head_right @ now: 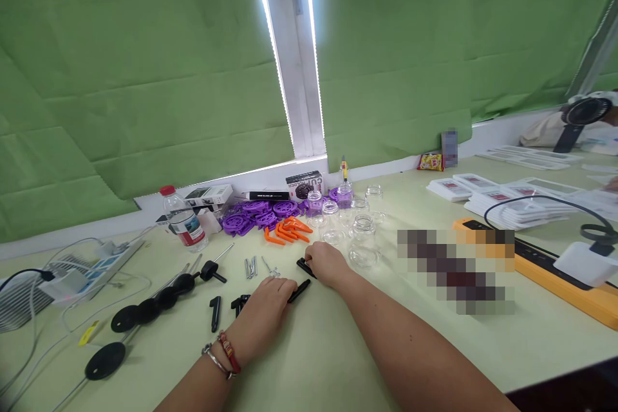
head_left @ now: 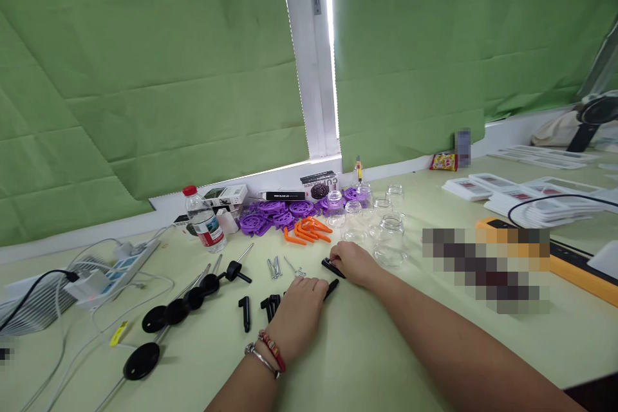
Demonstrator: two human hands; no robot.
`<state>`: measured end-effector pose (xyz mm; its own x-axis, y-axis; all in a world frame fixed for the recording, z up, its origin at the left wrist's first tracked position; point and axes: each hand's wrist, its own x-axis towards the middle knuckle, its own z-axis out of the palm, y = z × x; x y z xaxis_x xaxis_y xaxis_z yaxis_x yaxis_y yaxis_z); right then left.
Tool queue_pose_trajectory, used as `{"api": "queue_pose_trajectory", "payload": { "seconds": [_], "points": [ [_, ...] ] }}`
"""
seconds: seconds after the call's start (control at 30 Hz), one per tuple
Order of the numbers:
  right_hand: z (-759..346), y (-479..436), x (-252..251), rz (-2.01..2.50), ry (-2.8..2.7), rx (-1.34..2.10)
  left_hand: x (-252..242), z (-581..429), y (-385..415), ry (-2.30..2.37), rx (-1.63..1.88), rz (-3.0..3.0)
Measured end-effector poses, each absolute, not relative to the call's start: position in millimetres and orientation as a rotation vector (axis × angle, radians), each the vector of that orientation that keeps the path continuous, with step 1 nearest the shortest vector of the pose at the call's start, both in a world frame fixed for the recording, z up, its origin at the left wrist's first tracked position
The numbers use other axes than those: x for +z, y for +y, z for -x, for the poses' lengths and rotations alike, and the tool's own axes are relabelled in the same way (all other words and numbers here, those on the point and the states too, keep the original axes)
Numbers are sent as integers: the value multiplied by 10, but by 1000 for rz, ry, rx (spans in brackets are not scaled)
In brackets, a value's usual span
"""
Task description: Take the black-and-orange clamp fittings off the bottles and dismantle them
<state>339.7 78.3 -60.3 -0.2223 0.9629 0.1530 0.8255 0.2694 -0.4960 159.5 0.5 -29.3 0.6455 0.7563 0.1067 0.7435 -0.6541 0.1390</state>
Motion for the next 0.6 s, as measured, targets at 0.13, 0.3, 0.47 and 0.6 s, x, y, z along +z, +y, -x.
{"api": "queue_pose_trajectory", "payload": {
  "seconds": [0.13, 0.3, 0.47, 0.6],
  "points": [
    [-3396, 761, -561, 1610, -2088, 431, -245, -1589, -39, 1272, 396, -2643],
    [-3393, 672, -424, 1550, -2018, 415, -219, -1537, -46, 1268, 693, -2420],
    [-3355, 535, -339, 1326, -1871, 684, -252, -1503, 13, 1306, 795, -2290],
    [-3308, 470, -334, 1246, -1840, 874, -244, -1514, 19, 1332, 736, -2271]
  ]
}}
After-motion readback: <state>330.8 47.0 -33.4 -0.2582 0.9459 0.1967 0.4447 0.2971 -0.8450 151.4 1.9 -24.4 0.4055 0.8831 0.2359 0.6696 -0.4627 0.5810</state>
